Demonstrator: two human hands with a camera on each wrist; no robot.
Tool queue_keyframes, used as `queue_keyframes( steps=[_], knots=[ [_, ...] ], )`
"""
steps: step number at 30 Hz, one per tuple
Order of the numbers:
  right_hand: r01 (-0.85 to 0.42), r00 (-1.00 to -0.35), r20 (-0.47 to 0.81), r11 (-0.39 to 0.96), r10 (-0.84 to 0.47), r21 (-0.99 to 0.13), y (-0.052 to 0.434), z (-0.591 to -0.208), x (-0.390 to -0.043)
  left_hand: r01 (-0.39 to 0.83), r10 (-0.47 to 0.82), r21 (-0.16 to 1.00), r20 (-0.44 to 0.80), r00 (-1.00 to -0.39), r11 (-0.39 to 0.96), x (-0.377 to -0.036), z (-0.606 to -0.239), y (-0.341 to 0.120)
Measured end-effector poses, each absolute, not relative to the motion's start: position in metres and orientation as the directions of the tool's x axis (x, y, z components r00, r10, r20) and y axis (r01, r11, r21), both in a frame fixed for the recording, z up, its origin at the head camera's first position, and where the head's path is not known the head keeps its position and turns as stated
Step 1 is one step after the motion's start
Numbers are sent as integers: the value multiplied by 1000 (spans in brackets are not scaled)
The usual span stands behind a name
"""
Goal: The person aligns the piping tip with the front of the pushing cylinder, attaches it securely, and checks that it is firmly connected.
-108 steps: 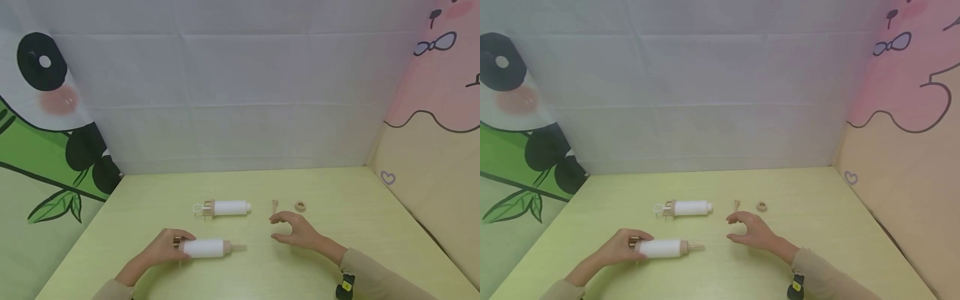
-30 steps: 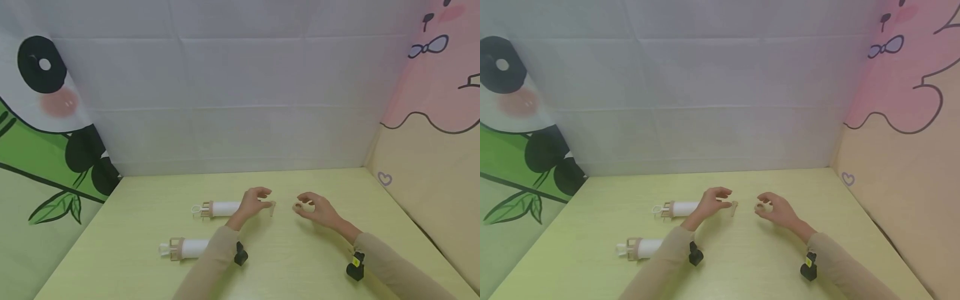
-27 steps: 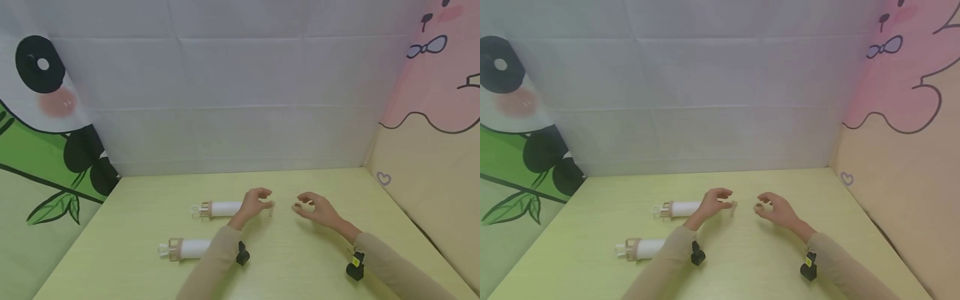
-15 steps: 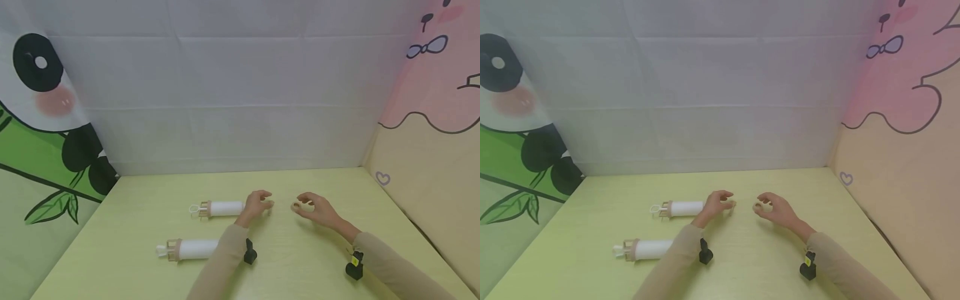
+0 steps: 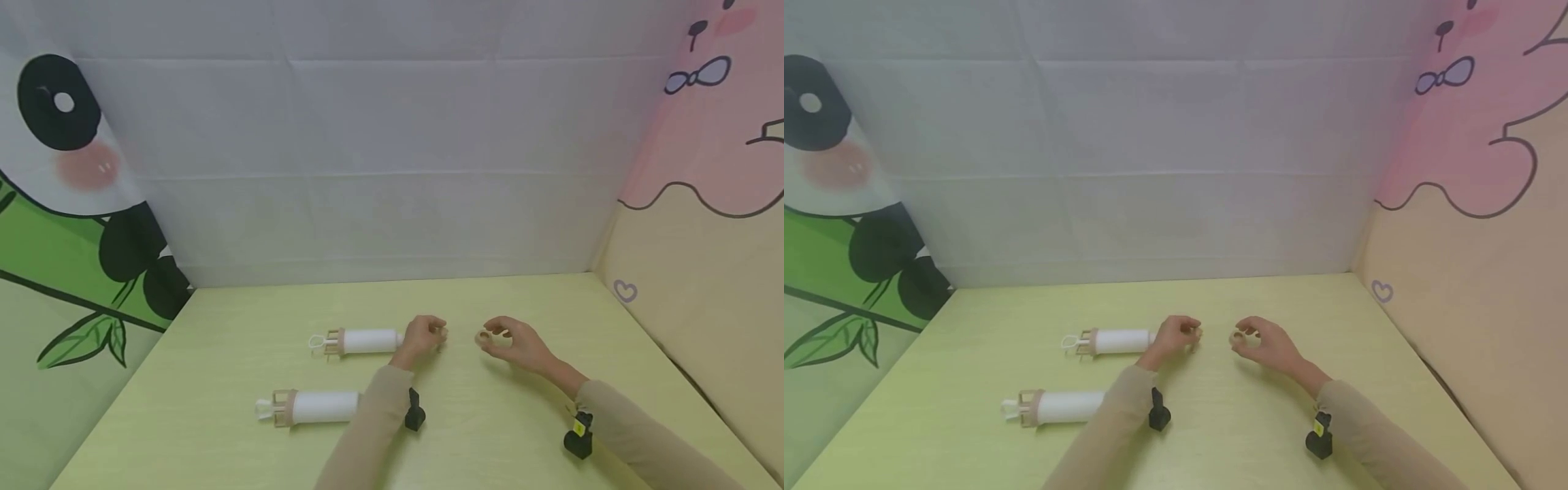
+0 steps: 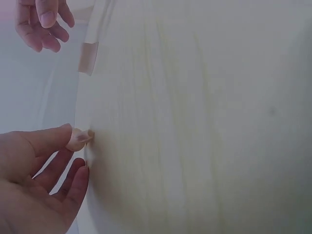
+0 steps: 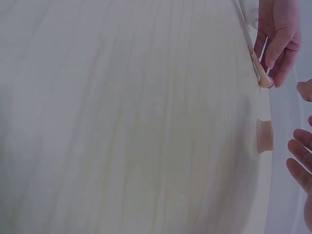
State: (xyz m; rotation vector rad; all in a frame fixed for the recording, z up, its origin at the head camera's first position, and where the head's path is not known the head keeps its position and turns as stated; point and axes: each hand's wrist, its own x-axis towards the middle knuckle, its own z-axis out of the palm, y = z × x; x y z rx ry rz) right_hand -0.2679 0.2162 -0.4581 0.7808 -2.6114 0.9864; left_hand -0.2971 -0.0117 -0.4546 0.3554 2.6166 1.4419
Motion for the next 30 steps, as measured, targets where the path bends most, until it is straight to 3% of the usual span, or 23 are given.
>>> queue_keyframes(
  steps=[9,21,30],
  knots=[
    [-574,-818,408,619,-405,-536,214,-461,-269,158,224,820,37,-974,550,-295,-459,-13],
    [-522,-853,355,642,-383,-561,210,-463,-274,138,188,833,42,-981,535,-291,-456,-13],
    [-425,-903,321,714,-286,-556,210,-472,-277,266,257,828,153,-954,494,-287,-433,-4]
  ],
)
